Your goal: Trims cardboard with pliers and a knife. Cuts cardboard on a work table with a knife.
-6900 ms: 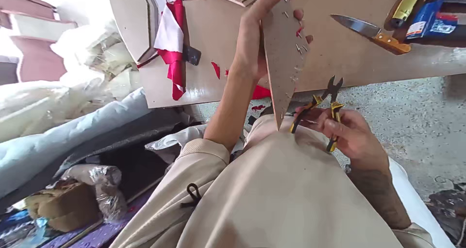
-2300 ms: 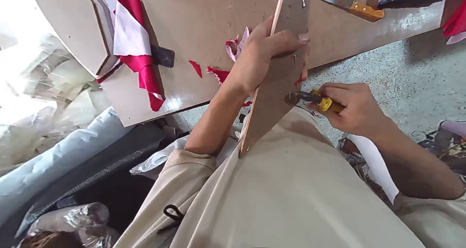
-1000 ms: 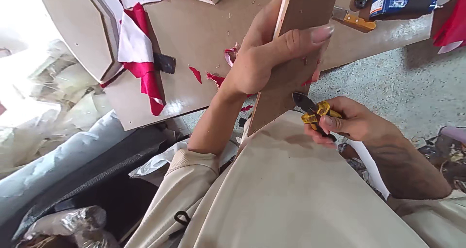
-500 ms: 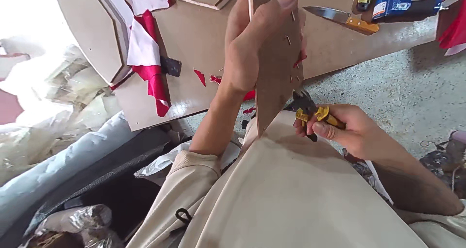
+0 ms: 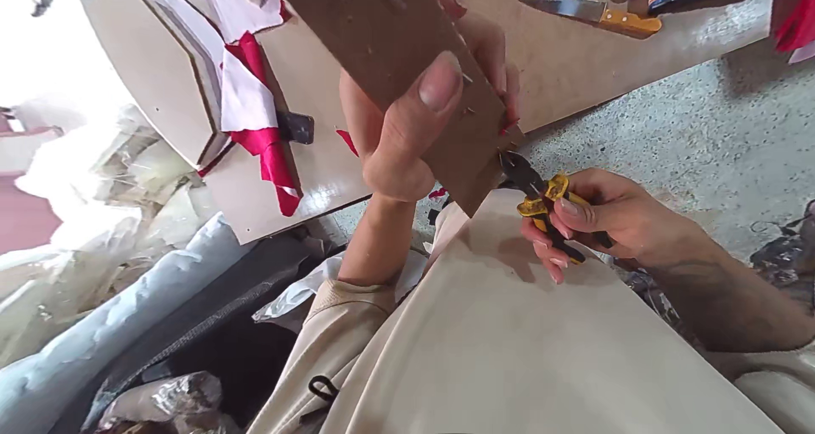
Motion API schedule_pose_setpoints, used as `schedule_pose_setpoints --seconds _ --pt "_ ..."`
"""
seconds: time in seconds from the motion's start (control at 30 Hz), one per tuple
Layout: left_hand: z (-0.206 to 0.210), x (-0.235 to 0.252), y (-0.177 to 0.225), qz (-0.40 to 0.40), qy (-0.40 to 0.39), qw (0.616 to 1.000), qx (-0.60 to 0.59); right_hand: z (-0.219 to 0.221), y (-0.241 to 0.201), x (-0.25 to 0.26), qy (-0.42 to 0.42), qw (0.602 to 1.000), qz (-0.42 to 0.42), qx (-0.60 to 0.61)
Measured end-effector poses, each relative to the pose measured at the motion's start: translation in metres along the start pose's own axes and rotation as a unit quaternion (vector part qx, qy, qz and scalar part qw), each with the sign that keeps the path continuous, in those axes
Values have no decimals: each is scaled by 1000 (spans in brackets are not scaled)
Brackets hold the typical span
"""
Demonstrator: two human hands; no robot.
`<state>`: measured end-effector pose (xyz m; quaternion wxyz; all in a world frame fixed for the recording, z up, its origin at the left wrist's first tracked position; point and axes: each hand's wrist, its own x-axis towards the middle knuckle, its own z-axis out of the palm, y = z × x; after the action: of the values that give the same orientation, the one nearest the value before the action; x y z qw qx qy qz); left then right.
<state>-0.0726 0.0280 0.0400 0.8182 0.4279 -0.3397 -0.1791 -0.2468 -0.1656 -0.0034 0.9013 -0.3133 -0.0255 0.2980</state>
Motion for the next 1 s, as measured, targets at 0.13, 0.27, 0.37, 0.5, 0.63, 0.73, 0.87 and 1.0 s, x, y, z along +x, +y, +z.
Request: schedule_pose_setpoints --seconds 0.13,0.27,0.37,0.5,0.63,0.73,0.87,1.0 --pt "3 -5 8 -11 -9 1000 -4 14 -2 -3 33 999 37 -13" --pt "10 -3 9 24 43 999 19 28 5 0 116 975 -50 -181" --pt "21 -8 4 88 98 988 81 27 17 11 181 909 -149 -344" --pt "33 -14 -3 148 156 966 147 18 33 24 276 737 -235 -571" --pt "34 -14 -6 137 166 964 156 7 37 23 298 664 -255 -637" --pt "27 -14 -10 118 159 970 141 8 23 14 264 727 -199 -602" --pt "25 -10 -12 107 149 974 130 9 14 8 287 697 -170 -635" --pt "30 -17 -18 170 139 961 165 9 15 7 285 718 -178 -610"
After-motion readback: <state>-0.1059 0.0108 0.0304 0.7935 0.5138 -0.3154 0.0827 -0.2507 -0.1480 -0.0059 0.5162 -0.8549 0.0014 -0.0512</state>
